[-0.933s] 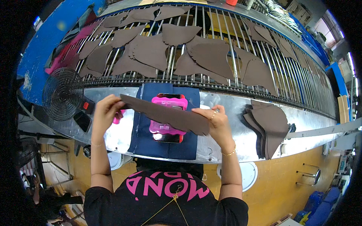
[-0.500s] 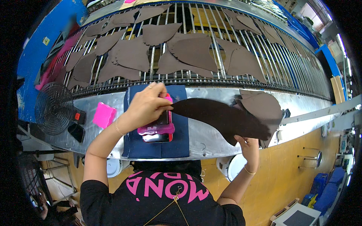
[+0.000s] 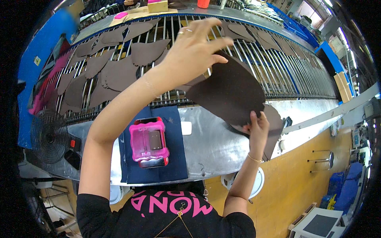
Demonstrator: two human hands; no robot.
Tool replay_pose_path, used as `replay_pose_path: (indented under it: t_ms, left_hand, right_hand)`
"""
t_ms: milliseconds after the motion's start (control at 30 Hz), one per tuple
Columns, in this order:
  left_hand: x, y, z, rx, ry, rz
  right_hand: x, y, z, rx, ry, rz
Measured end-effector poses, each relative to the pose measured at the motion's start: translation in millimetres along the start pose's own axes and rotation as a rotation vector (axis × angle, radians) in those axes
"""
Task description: The person repeatedly picks brown fabric pieces from a moving conveyor belt and places them into a stack on the table. The person also briefly handles a pink plastic container and a small white tag during the process.
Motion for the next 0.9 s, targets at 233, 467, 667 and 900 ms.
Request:
replay_pose_path:
  t_ms: [233,467,667,900]
  left_hand:
    - [-52.8,-77.6,44.5,-0.138,-0.351,0.055]
    - [-168.3,-134.5,79.5,-0.099,-0.785,0.160]
    - [-226.2,-159.7,79.3,-0.143,-1.037,0.027]
    - [-274.7,-154.3,66.6,-0.342,-1.115,-0.084]
  right_hand:
    - [126.6,80.9,-70.5,0.468,-0.007,0.098]
    - [236.8,120.7,-140.9,0.493,0.256,-0.235]
    - [213.8,81.8,-132.3,0.531,0.158,-0.383]
    - [51.8,-94.5,-72.5,-0.634,-0.080,-0.631]
Point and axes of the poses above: each hand's wrist, its own x-axis towards the middle knuckle, its own y-axis out of the palm, z = x × y, the point moved 7 cm from there along x, towards the middle knuckle, and after that the axes turned 9 degrees about -x, right-handed, at the moved point
